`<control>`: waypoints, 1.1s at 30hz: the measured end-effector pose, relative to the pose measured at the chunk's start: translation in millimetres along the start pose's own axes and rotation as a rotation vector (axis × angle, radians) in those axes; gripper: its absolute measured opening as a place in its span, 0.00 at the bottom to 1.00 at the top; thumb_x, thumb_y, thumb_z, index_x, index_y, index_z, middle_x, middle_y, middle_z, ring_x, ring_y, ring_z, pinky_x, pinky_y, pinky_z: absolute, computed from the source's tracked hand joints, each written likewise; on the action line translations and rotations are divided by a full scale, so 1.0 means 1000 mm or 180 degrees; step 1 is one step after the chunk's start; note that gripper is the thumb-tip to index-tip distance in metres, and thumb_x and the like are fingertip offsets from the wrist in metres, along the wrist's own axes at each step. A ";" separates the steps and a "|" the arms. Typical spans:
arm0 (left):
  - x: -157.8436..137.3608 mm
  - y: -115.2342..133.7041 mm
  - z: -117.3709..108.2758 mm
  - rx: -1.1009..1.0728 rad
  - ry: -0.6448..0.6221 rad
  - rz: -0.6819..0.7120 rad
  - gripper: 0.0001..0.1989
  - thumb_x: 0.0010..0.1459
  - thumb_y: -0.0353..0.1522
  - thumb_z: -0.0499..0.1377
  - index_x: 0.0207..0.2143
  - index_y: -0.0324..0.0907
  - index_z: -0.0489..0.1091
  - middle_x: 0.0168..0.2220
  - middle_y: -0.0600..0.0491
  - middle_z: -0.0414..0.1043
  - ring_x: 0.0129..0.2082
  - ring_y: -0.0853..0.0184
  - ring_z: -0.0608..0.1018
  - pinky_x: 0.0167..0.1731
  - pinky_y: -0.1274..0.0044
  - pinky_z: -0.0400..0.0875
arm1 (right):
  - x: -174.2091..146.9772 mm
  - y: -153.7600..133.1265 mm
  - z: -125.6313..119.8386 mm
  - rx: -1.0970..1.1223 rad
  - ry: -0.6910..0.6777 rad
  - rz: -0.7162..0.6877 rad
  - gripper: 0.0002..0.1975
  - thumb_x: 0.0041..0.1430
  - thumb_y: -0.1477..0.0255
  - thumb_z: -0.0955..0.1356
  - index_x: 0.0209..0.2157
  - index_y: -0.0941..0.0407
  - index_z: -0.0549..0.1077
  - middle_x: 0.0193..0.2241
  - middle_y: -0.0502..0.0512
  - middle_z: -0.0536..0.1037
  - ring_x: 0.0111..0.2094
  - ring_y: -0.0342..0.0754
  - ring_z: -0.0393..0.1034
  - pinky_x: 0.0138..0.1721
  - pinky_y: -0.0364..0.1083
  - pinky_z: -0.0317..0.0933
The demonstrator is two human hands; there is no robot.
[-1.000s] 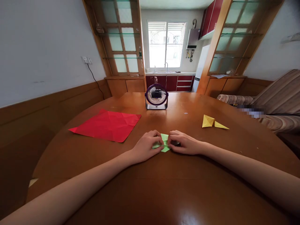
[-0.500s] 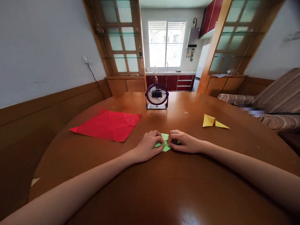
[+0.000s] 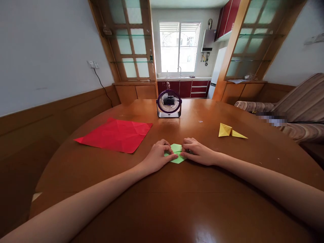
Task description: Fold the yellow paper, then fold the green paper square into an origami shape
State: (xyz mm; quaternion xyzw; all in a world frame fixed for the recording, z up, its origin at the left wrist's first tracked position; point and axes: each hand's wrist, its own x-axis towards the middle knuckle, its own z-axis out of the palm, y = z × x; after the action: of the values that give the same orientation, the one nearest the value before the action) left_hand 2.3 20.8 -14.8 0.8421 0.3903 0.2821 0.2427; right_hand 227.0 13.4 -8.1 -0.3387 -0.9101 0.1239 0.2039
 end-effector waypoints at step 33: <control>-0.002 -0.004 -0.022 0.0840 -0.0376 0.1132 0.09 0.64 0.32 0.56 0.39 0.43 0.76 0.38 0.51 0.74 0.40 0.66 0.74 0.41 0.76 0.67 | 0.002 -0.002 0.009 -0.0062 0.0292 0.0622 0.10 0.61 0.68 0.68 0.27 0.58 0.71 0.31 0.53 0.65 0.35 0.47 0.61 0.41 0.47 0.57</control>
State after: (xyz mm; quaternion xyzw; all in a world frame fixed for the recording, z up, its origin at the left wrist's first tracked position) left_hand -15.9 25.8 -2.0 0.9372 0.2544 0.2171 0.0994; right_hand 219.9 12.4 -14.5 -0.4331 -0.8637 0.1186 0.2289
